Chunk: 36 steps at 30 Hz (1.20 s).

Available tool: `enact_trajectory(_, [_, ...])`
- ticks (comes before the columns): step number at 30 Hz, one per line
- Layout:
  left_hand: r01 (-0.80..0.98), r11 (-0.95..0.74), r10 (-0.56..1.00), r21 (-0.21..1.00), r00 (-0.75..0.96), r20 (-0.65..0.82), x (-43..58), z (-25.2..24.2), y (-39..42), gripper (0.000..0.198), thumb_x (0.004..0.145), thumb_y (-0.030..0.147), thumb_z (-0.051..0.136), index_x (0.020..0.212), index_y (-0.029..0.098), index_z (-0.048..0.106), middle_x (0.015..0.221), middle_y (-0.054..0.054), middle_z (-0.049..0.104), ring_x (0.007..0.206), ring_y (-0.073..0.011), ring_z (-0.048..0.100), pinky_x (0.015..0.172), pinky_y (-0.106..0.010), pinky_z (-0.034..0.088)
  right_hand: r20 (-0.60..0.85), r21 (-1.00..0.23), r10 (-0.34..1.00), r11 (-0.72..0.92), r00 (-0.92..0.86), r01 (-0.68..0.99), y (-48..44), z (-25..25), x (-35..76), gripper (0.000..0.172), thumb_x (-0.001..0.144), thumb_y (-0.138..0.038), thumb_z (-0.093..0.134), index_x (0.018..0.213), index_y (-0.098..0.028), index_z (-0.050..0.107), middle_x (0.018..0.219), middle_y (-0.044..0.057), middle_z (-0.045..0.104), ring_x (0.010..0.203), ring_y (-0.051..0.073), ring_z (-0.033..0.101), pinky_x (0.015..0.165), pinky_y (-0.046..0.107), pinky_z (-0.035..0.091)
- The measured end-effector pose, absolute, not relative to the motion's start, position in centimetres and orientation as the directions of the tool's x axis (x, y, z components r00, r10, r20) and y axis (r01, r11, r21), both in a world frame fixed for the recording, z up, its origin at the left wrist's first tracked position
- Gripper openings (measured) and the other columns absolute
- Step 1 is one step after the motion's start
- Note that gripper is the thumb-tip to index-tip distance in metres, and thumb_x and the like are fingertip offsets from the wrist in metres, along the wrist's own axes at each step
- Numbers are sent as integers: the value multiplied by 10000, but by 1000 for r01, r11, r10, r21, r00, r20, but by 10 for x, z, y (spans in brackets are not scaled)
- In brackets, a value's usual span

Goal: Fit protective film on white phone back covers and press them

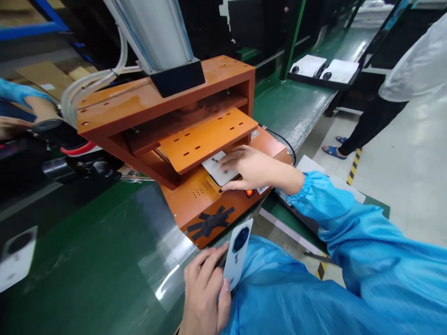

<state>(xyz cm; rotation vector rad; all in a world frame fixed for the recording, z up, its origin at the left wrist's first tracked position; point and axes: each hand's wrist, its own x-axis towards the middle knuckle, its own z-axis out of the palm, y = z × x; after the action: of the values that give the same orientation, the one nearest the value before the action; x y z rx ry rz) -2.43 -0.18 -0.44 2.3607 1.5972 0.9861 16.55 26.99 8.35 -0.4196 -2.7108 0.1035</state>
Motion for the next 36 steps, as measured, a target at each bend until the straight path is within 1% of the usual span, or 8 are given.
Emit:
enact_trajectory(3, [843,-439,841,311,265,471,-27,-2,7,137,855,116,494,834,203,597,1483,-102,575,1344,-310,473,1011,-467,336,569,-181,419,903,-708,389,251,58,177,426,1007,-512,534,1227,-176,674,1340,134,649,1282,277,588,1110,490,451])
enact_trajectory(8, [891,-432,776,137,290,560,-33,-13,25,133,862,194,525,731,216,537,1467,-92,596,1347,-307,493,955,-423,337,811,-393,585,539,5,745,212,-15,237,311,1014,-231,462,1246,-214,668,1192,120,644,1144,263,605,1017,478,478])
enact_trajectory(18, [904,-352,844,242,194,500,-34,-16,24,169,890,167,483,735,216,527,1480,-16,589,1318,-277,550,948,-427,329,748,-209,616,570,-246,795,211,-40,282,473,950,-85,448,1332,-295,632,1288,115,610,1175,269,578,959,483,498])
enact_trajectory(23, [840,-445,761,311,171,626,-17,-20,12,168,869,149,447,750,227,537,1311,-75,698,1220,-295,582,900,-455,363,624,-599,745,650,-236,468,137,-32,263,330,960,-372,589,1254,-227,618,1135,122,647,1044,258,622,897,443,538])
enact_trajectory(25, [796,-476,770,374,171,615,0,-26,9,202,878,150,424,837,233,604,1201,-78,731,1201,-301,584,922,-475,375,385,-845,832,492,-399,209,89,-38,246,457,942,-531,602,1250,-194,589,1067,108,671,934,221,656,795,365,570])
enact_trajectory(28, [750,-477,833,458,220,507,24,-38,6,243,929,187,428,998,228,657,1299,-91,684,1242,-299,573,973,-484,402,42,-974,899,135,-437,182,48,-54,235,426,971,-538,570,1185,-169,588,1038,96,715,899,190,696,757,301,583])
enact_trajectory(32, [701,-481,867,526,290,406,28,-57,-1,376,1011,384,428,1282,199,610,1469,-148,560,1253,-282,593,961,-436,492,29,-685,1000,14,8,729,76,-81,308,367,1032,-477,430,1138,-178,615,1036,89,751,882,190,722,767,304,590])
enact_trajectory(36, [608,-552,825,571,297,481,10,-71,-18,184,986,213,522,1051,243,691,1145,-67,746,995,-186,705,865,-305,528,55,-455,981,-143,188,879,111,-103,426,319,987,-377,480,1080,-149,682,1103,172,747,972,266,711,907,401,549])
